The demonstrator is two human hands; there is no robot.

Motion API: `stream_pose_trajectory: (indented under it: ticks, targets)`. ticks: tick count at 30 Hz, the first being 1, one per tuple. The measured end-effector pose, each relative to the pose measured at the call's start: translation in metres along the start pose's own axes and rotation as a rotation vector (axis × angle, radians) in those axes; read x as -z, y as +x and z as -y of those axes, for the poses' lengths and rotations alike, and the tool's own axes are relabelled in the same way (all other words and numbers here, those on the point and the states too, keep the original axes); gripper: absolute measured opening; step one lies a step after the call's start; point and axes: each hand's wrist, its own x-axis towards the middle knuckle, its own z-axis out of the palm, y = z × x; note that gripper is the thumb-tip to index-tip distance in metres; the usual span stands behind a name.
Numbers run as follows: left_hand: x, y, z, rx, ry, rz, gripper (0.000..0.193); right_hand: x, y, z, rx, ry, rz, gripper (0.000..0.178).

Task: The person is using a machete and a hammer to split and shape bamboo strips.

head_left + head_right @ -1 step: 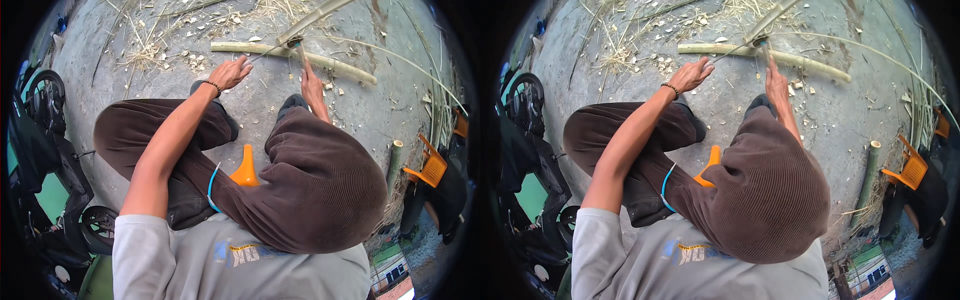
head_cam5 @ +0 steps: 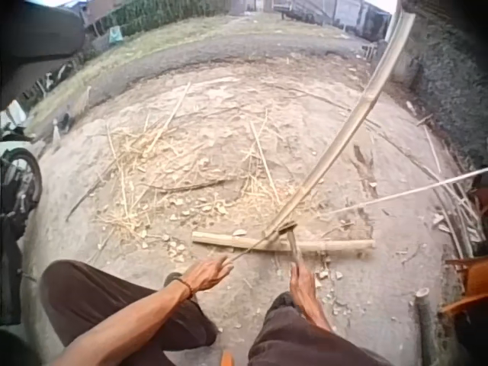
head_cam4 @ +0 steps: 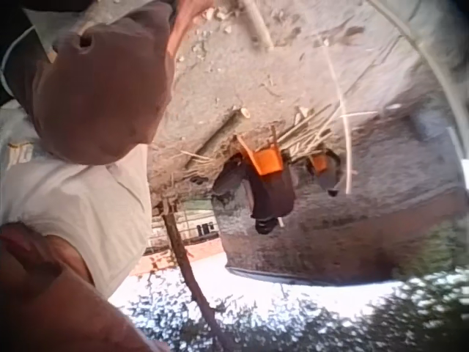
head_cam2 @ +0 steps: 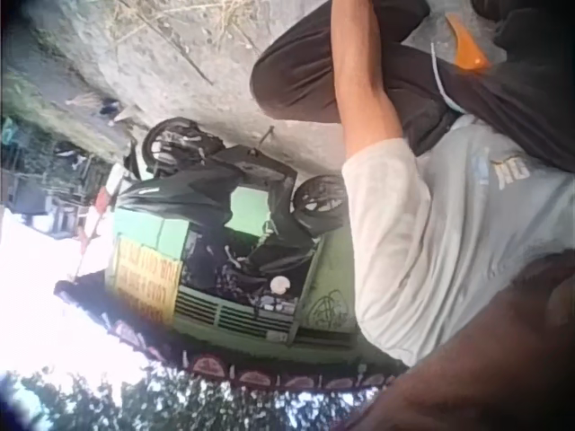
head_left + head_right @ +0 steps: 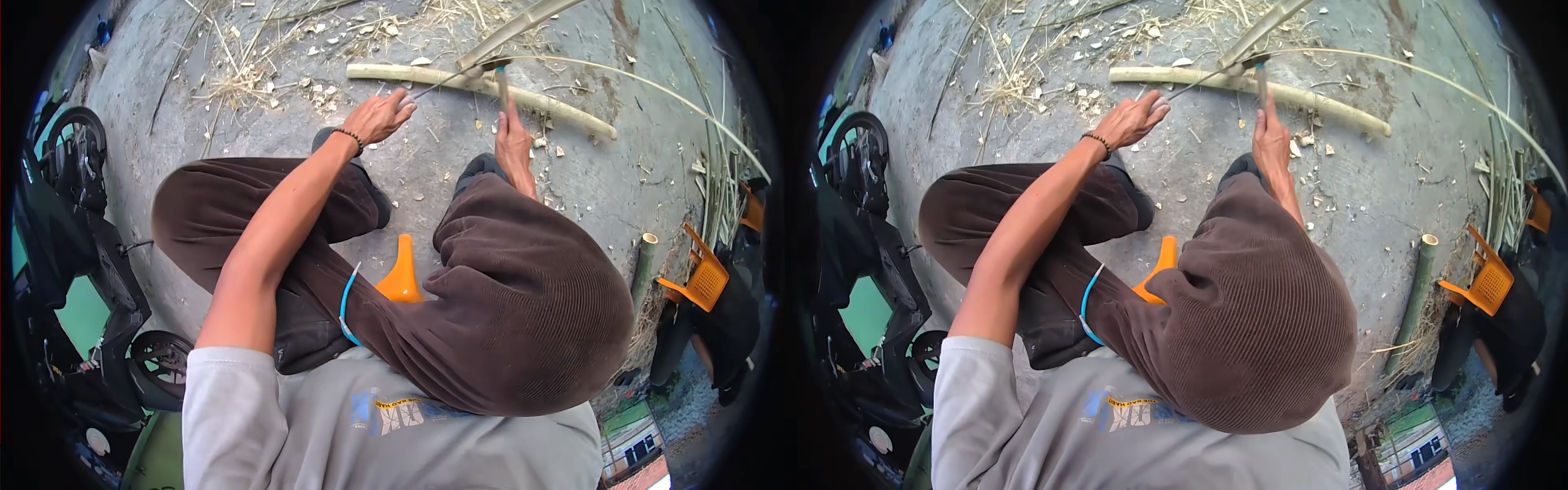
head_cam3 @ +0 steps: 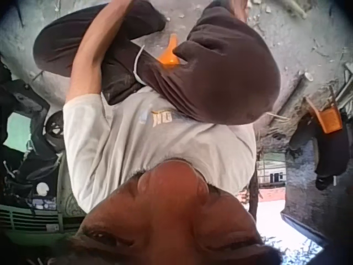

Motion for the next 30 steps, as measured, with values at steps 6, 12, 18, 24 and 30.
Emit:
stream_pose_trajectory:
  ticks: [6, 12, 18, 24, 30]
  targets:
    - [-0.011, -0.003, 0.035, -0.006, -0.07, -0.01, 0.038, -0.011, 0.002, 0.011, -0.057, 0.095, 0.044, 0.05]
    - [-0.031, 0.011, 0.048, -0.073, -0.09, -0.049, 0.037, 0.04, 0.016, 0.047, -0.113, 0.126, -0.072, 0.05]
    - [-0.027, 0.014, 0.048, -0.012, -0.077, 0.007, 0.037, 0.004, 0.014, 0.029, 0.01, 0.065, 0.176, 0.051]
    - [-0.03, 0.001, 0.061, 0.127, -0.163, 0.102, 0.042, 0.011, -0.006, 0.047, -0.199, 0.325, 0.007, 0.048]
    - [-0.013, 0.012, 0.036, 0.227, -0.224, 0.124, 0.052, 0.025, -0.066, -0.027, -0.497, 0.394, -0.092, 0.036]
